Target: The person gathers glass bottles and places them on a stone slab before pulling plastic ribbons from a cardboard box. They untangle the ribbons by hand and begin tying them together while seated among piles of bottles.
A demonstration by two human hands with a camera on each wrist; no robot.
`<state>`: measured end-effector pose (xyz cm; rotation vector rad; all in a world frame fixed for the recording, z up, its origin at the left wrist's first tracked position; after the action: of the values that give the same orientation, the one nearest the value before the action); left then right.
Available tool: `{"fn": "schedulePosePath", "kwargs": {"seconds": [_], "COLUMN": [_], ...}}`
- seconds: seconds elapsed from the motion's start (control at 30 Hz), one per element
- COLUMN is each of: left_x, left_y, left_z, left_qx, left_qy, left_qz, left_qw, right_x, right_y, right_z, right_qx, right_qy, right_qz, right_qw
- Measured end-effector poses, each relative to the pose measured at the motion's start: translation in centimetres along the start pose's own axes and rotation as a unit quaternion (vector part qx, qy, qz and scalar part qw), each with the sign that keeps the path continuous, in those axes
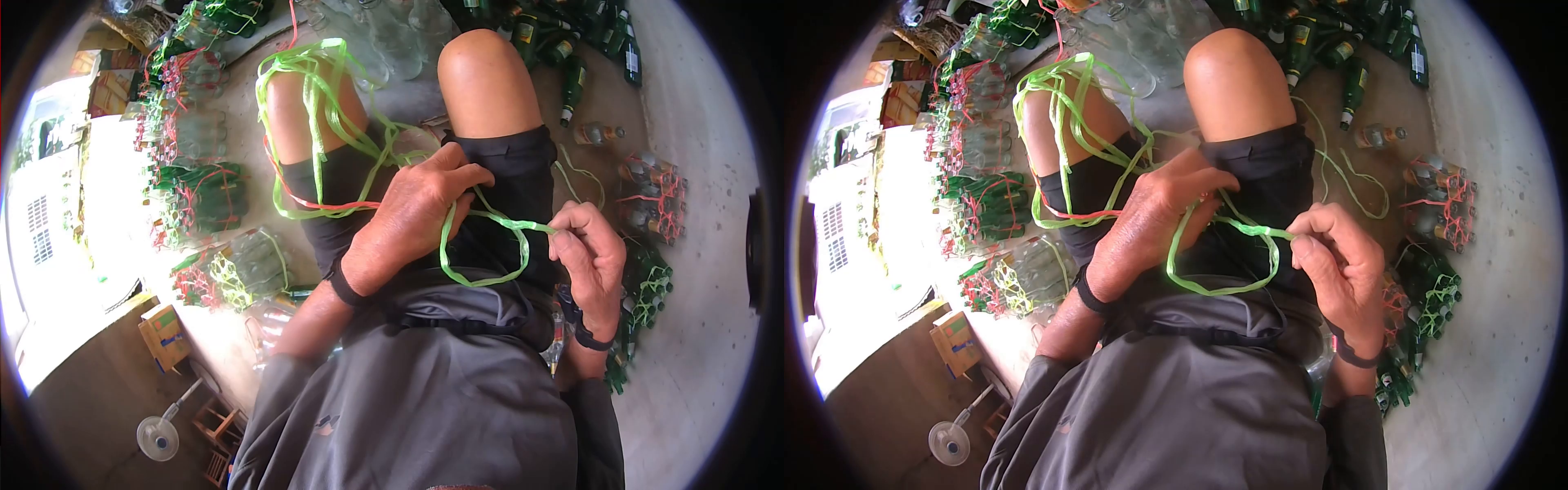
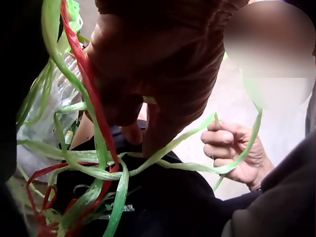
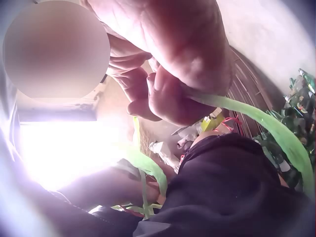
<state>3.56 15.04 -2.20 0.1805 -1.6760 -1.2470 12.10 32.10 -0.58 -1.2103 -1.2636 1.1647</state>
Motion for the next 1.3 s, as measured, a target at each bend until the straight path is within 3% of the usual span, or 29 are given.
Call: {"fn": "schedulePosePath", "kwargs": {"seconds": [0.23,0.4,0.57,0.63,0.83,0.93,1.1,1.13,1.23,1.3], "left_x": [-0.9,2.5,3.9,4.1,5.6,5.9,6.1,6.3,7.0,7.6], "left_y": [-0.3,0.4,1.1,0.4,2.1,2.5,3.1,2.8,2.9,2.8], "left_z": [-0.1,0.2,-0.7,-1.2,-1.7,-1.9,-2.1,-2.4,-2.9,-3.6], "left_qx": [-0.014,-0.01,0.038,0.08,0.027,0.032,0.014,-0.014,-0.014,-0.017], "left_qy": [-0.027,0.057,0.051,0.084,0.096,0.108,0.066,0.068,0.103,0.112], "left_qz": [0.081,-0.059,-0.1,-0.258,-0.305,-0.372,-0.469,-0.419,-0.409,-0.406], "left_qw": [0.996,0.997,0.993,0.959,0.947,0.921,0.881,0.905,0.907,0.907], "right_x": [0.7,0.9,-0.4,-1.4,-3.9,-6.4,-8.0,-8.5,-8.4,-8.7], "right_y": [-0.9,-0.6,-0.1,0.5,1.4,0.5,1.6,1.5,1.3,1.2], "right_z": [-0.5,-0.4,0.7,1.4,3.5,4.1,4.7,4.6,4.3,3.7], "right_qx": [0.016,-0.012,-0.029,-0.096,-0.056,-0.036,-0.006,0.015,0.011,-0.015], "right_qy": [-0.011,0.007,0.002,-0.005,-0.062,-0.141,-0.151,-0.18,-0.174,-0.197], "right_qz": [0.019,-0.008,0.032,0.054,0.035,0.041,-0.016,-0.053,-0.103,-0.07], "right_qw": [1.0,1.0,0.999,0.994,0.996,0.988,0.988,0.982,0.979,0.978]}}
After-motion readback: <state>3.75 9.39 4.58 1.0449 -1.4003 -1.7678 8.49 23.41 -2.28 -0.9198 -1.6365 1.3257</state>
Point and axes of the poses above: each hand's wrist, its own z-axis towards the middle knuckle, its own x-axis out of the back of the hand, y = z × x, the point moved 9 cm from there along z, towards the middle knuckle, and after that the axes turned 3 degrees about x, right-handed, at the moved point
